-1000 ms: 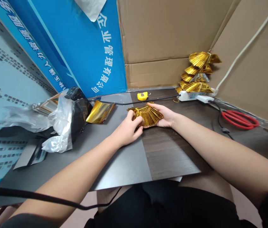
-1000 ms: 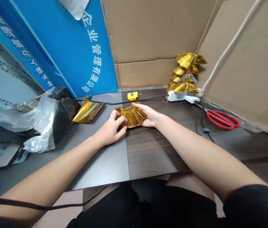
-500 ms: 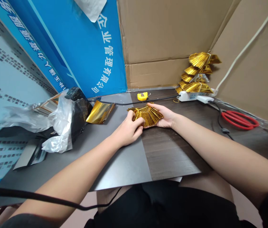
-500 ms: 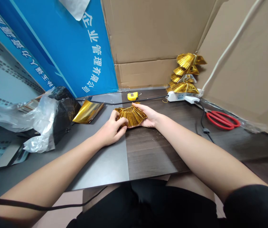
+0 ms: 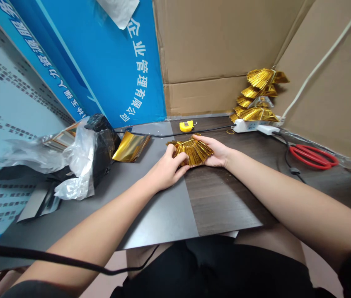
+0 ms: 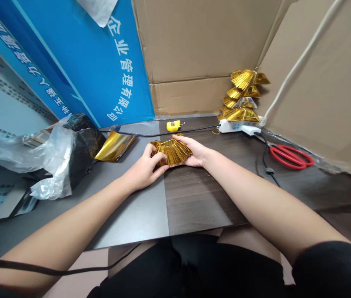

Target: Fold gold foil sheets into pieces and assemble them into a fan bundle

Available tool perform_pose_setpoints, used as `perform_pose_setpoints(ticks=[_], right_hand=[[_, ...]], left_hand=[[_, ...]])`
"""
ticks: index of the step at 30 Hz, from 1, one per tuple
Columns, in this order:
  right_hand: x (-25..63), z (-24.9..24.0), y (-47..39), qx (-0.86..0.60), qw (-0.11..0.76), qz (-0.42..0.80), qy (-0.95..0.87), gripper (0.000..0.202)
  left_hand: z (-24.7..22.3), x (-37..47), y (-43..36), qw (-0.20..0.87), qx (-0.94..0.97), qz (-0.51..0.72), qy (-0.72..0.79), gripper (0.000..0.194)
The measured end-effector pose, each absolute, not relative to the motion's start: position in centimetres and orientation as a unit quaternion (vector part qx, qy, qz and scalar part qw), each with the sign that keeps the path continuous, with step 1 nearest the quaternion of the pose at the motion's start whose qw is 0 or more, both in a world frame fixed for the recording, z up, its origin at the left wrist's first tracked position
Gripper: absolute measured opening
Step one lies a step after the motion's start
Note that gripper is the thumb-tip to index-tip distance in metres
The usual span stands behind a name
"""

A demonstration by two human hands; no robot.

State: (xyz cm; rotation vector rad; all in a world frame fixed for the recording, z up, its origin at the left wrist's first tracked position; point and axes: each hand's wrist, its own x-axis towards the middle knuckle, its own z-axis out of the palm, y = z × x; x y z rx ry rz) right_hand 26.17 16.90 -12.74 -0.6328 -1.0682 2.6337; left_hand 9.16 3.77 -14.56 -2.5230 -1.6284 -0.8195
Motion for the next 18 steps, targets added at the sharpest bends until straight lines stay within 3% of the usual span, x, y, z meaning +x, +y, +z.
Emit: perform_pose_setpoints(ticks=[18], right_hand=[[26.16, -12.76, 16.75, -0.214, 0.114, 0.899, -0.365, 0.044]], left_hand=[[-14.93, 9.06, 3.97, 0.018, -0.812, -0.254, -0.525, 0.024]])
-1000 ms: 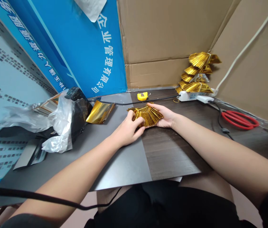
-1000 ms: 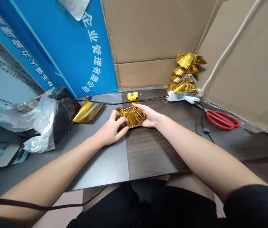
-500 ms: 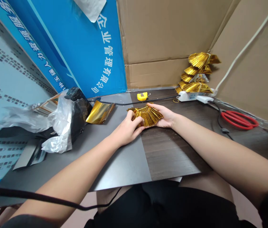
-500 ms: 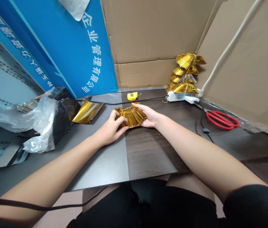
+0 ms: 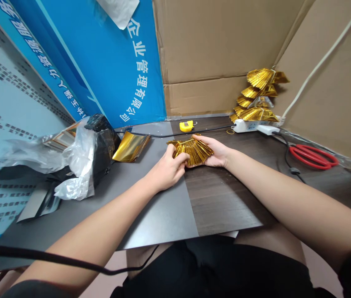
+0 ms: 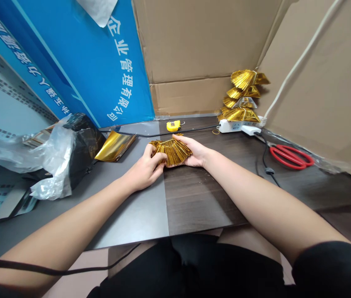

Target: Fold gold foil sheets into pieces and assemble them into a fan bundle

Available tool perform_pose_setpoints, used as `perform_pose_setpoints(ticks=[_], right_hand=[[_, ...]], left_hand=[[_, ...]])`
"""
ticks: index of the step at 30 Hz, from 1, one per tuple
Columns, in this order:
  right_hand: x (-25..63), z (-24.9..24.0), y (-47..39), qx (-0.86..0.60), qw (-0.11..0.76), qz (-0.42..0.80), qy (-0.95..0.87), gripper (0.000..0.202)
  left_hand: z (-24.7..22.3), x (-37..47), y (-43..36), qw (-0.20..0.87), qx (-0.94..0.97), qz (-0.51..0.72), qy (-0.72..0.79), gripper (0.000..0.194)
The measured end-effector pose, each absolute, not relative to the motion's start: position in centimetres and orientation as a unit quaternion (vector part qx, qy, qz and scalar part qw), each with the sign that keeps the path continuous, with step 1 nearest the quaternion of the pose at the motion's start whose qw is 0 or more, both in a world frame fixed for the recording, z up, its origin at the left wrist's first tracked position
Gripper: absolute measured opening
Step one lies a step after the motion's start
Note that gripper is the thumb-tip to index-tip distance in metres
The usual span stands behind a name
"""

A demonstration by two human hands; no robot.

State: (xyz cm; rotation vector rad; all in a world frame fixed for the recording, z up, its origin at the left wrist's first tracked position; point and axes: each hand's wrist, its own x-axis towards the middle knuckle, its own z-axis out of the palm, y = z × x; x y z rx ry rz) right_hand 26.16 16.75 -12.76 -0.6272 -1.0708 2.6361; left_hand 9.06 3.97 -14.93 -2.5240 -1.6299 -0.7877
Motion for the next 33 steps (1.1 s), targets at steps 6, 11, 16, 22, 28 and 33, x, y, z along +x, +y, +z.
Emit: perform_pose_setpoints(ticks=[6, 11, 16, 22, 28, 33], right_hand=[[26.1, -12.53, 16.49, -0.218, 0.118, 0.898, -0.364, 0.043], [25.99, -12.36, 16.25, -0.227, 0.126, 0.894, -0.364, 0.045], [25.94, -12.23, 16.11, -0.231, 0.125, 0.893, -0.365, 0.045], [25.87, -12.24, 16.1, -0.231, 0.128, 0.894, -0.362, 0.043], [25.89, -12.47, 16.2, -0.23, 0.13, 0.894, -0.361, 0.042], [25.9, -12.42, 16.15, -0.227, 0.131, 0.895, -0.36, 0.043]], left_hand=[[-15.02, 9.07, 4.0, 0.029, -0.814, -0.253, -0.522, 0.026], [-15.05, 8.99, 3.93, 0.034, -0.816, -0.253, -0.518, 0.027], [-15.13, 8.81, 3.96, 0.032, -0.817, -0.26, -0.514, 0.028], [-15.1, 8.84, 4.0, 0.038, -0.818, -0.265, -0.51, 0.027], [-15.07, 8.84, 3.94, 0.022, -0.814, -0.263, -0.517, 0.03], [-15.14, 8.88, 3.93, 0.015, -0.81, -0.266, -0.523, 0.031]])
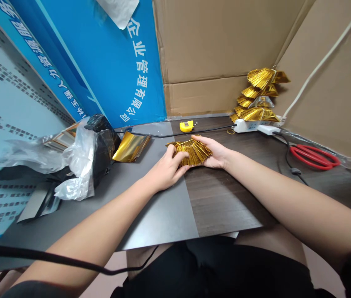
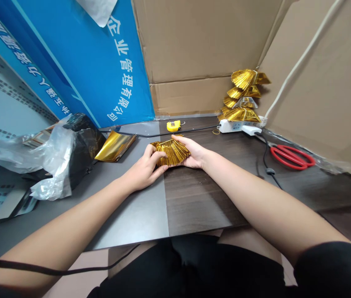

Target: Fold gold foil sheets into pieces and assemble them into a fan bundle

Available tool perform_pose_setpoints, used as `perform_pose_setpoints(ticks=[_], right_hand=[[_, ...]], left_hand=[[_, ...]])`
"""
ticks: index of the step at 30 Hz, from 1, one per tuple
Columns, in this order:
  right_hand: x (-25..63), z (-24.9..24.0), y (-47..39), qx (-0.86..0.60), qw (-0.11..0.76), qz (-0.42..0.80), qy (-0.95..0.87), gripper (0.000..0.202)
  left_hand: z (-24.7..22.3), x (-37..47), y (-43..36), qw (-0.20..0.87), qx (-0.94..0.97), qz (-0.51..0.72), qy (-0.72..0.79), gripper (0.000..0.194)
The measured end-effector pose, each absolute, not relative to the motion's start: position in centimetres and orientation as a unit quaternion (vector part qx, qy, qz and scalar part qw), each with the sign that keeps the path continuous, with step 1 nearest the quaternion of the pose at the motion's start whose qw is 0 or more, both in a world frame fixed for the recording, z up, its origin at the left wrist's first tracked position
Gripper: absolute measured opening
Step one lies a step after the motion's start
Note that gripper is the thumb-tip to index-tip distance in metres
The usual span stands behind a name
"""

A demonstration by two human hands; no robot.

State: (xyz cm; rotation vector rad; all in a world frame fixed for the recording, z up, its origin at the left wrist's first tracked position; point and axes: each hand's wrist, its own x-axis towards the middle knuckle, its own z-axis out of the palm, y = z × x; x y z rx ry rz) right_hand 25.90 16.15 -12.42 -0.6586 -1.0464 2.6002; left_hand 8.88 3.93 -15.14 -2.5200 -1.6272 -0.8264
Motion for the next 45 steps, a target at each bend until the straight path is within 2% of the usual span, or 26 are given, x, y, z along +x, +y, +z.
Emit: perform_pose_setpoints(ticks=[19, 26, 45], right_hand=[[25.8, -12.4, 16.1, -0.229, 0.137, 0.895, -0.358, 0.043], [25.9, -12.4, 16.4, -0.229, 0.143, 0.895, -0.356, 0.042], [25.6, -12.6, 16.2, -0.238, 0.151, 0.891, -0.355, 0.041]], left_hand=[[-15.0, 8.8, 4.0, 0.031, -0.81, -0.246, -0.531, 0.03], [-14.6, 9.0, 4.1, 0.029, -0.805, -0.201, -0.557, 0.02], [-14.3, 9.2, 3.7, 0.015, -0.786, -0.248, -0.566, 0.021]])
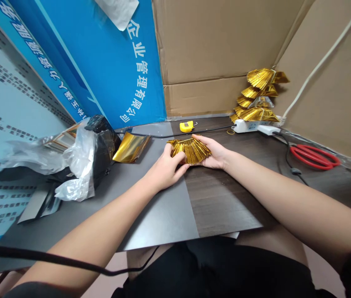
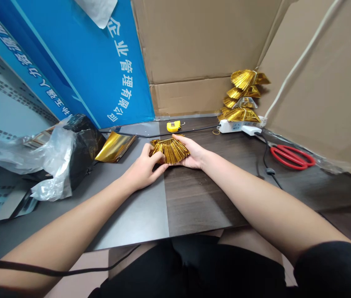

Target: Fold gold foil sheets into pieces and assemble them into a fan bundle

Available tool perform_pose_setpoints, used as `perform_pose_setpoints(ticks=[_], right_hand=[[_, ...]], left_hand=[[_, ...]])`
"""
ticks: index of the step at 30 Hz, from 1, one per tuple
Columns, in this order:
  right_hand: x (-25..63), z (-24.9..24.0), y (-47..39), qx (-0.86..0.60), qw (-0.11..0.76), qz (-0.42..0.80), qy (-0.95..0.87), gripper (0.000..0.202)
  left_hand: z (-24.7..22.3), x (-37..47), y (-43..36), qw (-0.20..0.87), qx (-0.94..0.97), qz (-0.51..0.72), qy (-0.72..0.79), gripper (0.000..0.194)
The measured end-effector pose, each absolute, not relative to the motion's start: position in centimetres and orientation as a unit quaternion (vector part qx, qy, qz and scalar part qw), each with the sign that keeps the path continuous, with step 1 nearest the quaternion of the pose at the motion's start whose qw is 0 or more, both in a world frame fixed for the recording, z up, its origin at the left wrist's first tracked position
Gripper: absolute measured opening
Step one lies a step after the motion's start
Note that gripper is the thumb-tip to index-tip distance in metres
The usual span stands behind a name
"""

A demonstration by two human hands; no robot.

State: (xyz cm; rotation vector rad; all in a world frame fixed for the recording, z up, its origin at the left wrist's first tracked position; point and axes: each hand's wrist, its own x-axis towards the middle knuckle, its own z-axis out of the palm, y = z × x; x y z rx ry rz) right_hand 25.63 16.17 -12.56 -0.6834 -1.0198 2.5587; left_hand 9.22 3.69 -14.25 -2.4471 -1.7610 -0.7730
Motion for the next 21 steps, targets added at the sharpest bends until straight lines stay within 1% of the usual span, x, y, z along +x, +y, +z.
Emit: perform_pose_setpoints(ticks=[21], right_hand=[[25.59, -12.39, 15.9, -0.238, 0.157, 0.889, -0.359, 0.042]], left_hand=[[-14.41, 9.31, 3.82, 0.036, -0.789, -0.235, -0.566, 0.018]])
